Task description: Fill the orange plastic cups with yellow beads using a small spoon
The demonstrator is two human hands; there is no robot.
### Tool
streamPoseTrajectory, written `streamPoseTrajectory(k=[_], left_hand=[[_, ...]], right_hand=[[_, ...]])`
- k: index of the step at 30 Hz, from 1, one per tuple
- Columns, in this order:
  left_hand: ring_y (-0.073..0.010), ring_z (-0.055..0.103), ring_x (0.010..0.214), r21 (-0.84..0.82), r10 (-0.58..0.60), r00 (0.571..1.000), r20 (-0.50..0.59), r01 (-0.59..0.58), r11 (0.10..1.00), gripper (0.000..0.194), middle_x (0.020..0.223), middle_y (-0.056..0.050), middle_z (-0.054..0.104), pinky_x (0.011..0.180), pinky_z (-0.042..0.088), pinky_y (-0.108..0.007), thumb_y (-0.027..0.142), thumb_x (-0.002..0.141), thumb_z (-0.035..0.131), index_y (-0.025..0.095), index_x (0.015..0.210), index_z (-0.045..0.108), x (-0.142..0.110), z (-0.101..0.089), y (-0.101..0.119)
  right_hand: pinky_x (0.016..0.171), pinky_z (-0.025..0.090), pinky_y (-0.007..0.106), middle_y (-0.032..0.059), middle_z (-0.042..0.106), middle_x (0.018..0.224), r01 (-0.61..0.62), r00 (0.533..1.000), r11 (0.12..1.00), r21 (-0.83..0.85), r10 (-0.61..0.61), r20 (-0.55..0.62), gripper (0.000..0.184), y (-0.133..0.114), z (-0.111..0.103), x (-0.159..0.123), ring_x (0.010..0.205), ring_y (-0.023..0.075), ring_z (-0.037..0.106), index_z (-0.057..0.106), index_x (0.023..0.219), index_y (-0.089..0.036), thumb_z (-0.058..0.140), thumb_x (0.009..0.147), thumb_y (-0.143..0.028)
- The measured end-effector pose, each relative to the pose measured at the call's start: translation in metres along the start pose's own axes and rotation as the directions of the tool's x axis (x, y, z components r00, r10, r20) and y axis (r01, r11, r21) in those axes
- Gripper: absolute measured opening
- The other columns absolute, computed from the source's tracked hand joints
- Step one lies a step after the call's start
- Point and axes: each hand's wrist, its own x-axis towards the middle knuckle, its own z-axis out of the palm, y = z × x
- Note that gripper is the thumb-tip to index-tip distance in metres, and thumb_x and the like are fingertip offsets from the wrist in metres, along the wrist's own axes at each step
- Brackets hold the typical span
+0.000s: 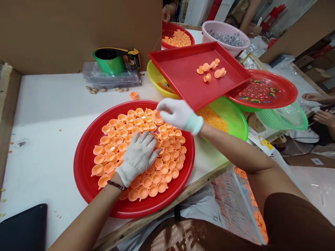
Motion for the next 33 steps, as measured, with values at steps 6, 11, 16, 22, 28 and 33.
streamPoseTrajectory(k=[6,11,16,22,28,33], left_hand=[[-0.0423,0.064,0.131,0.037,0.002,1.0,-0.014,-0.002,0.999,0.031,0.124,-0.018,0.075,0.113,0.049,-0.064,0.037,0.105,0.056,0.014,0.115,0.073,-0.001,0.002,0.005],[-0.042,0.063,0.132,0.017,-0.003,1.0,-0.021,0.004,1.0,0.028,0.135,-0.018,0.072,0.114,0.049,-0.064,0.036,0.103,0.058,0.016,0.117,0.072,-0.003,0.004,0.004],[-0.0422,0.065,0.131,0.025,0.014,0.998,-0.056,-0.012,1.0,0.029,0.13,-0.02,0.073,0.114,0.05,-0.063,0.036,0.104,0.057,0.013,0.114,0.073,-0.003,0.006,0.003],[-0.0424,0.067,0.127,0.028,0.013,0.992,-0.127,-0.009,1.0,0.034,0.132,-0.026,0.069,0.113,0.054,-0.061,0.039,0.104,0.058,0.01,0.11,0.074,-0.004,0.006,0.004],[-0.0407,0.067,0.126,0.002,0.015,0.989,-0.148,-0.014,1.0,0.032,0.131,-0.026,0.069,0.115,0.053,-0.059,0.039,0.104,0.058,0.01,0.107,0.072,-0.005,0.011,0.002],[-0.0399,0.066,0.128,-0.045,-0.015,0.985,-0.171,0.008,0.999,0.029,0.132,-0.025,0.07,0.117,0.051,-0.058,0.036,0.102,0.06,0.011,0.113,0.07,-0.006,0.012,0.0]], right_hand=[[0.092,0.049,0.029,0.0062,0.08,0.117,-0.102,0.974,0.994,-0.048,0.11,0.197,0.026,0.012,0.067,-0.003,0.107,0.0215,0.072,0.072,0.118,-0.018,0.051,0.102,-0.019],[0.08,0.05,0.033,0.0123,0.079,0.116,-0.029,0.951,0.938,-0.346,0.132,0.279,0.029,0.003,0.052,0.002,0.103,0.0275,0.075,0.072,0.121,-0.02,0.048,0.106,-0.021],[0.081,0.054,0.037,0.0171,0.078,0.117,0.21,0.857,0.88,-0.425,0.044,0.514,0.025,-0.02,0.044,0.019,0.108,0.0331,0.076,0.075,0.118,-0.017,0.057,0.101,-0.014],[0.082,0.057,0.041,0.0184,0.078,0.118,0.212,0.853,0.861,-0.462,0.068,0.518,0.029,-0.027,0.046,0.031,0.109,0.0351,0.076,0.075,0.125,-0.014,0.057,0.102,-0.013],[0.081,0.05,0.034,0.0124,0.078,0.124,0.182,0.891,0.912,-0.368,0.006,0.454,0.03,-0.01,0.052,0.018,0.112,0.0288,0.073,0.077,0.117,-0.017,0.048,0.112,-0.026],[0.076,0.045,0.031,0.0124,0.078,0.119,0.157,0.881,0.928,-0.339,0.023,0.472,0.031,0.007,0.051,0.014,0.103,0.0252,0.072,0.072,0.124,-0.019,0.048,0.115,-0.036]])
